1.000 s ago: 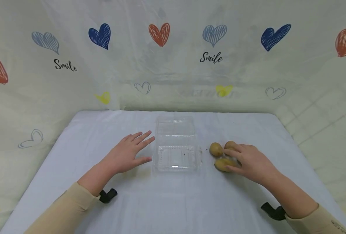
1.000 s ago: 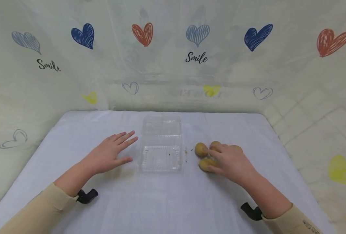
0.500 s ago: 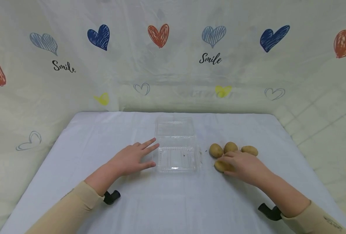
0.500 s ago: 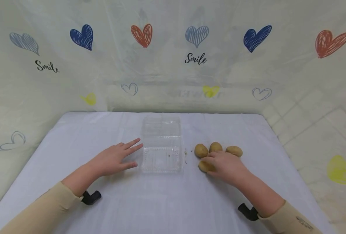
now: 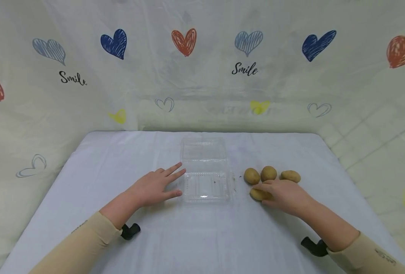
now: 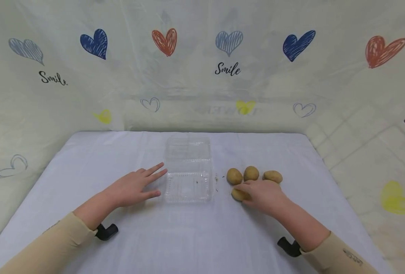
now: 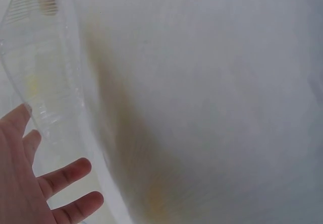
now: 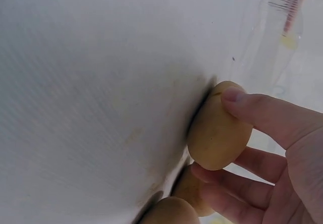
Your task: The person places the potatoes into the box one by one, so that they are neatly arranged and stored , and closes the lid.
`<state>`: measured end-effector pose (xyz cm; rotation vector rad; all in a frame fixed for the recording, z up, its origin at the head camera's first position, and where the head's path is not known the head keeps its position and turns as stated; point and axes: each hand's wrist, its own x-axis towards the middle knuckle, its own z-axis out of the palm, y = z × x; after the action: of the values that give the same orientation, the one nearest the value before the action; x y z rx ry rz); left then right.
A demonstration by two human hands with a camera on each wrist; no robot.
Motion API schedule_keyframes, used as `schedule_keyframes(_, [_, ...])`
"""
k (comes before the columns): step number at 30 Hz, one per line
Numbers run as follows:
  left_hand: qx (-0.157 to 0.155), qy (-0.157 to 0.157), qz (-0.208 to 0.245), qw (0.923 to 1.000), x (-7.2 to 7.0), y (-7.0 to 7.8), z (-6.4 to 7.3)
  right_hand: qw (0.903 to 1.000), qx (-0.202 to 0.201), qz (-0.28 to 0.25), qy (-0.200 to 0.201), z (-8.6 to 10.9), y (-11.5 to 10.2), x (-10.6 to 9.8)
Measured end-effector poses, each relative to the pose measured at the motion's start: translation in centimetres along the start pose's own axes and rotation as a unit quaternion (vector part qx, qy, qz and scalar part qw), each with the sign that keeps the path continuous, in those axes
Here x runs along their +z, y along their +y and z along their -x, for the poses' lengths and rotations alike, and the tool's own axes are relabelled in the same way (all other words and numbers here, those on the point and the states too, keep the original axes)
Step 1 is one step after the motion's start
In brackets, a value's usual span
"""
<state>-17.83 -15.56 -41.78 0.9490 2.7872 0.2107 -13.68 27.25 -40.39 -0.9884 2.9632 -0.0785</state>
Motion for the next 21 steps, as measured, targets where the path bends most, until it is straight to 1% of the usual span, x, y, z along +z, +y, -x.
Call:
schedule_keyframes(6, [0.008,0.002,-0.005,1.0,0.0,0.0,0.0,0.9998,0.007,-0.018,0.001,0.0,0.2,0.3])
schedule_keyframes(11, [0.011,0.004,-0.006,0.9999,-0.1,0.1,0.1,0.9998,-0.005,-0.019,0.007,0.2,0.0,0.2])
schedule_keyframes(13, [0.011,0.004,-0.007,0.9999,-0.1,0.1,0.1,0.9997,-0.007,-0.02,0.011,0.2,-0.1,-0.2])
schedule_keyframes(16, [0.013,0.005,-0.008,0.9999,-0.1,0.1,0.0,0.9993,0.002,-0.034,0.017,0.0,-0.3,-1.2])
schedule_keyframes(21, [0.015,0.007,-0.01,0.9998,-0.1,0.2,-0.1,0.9985,0.019,-0.03,0.043,-0.5,-0.7,-2.7])
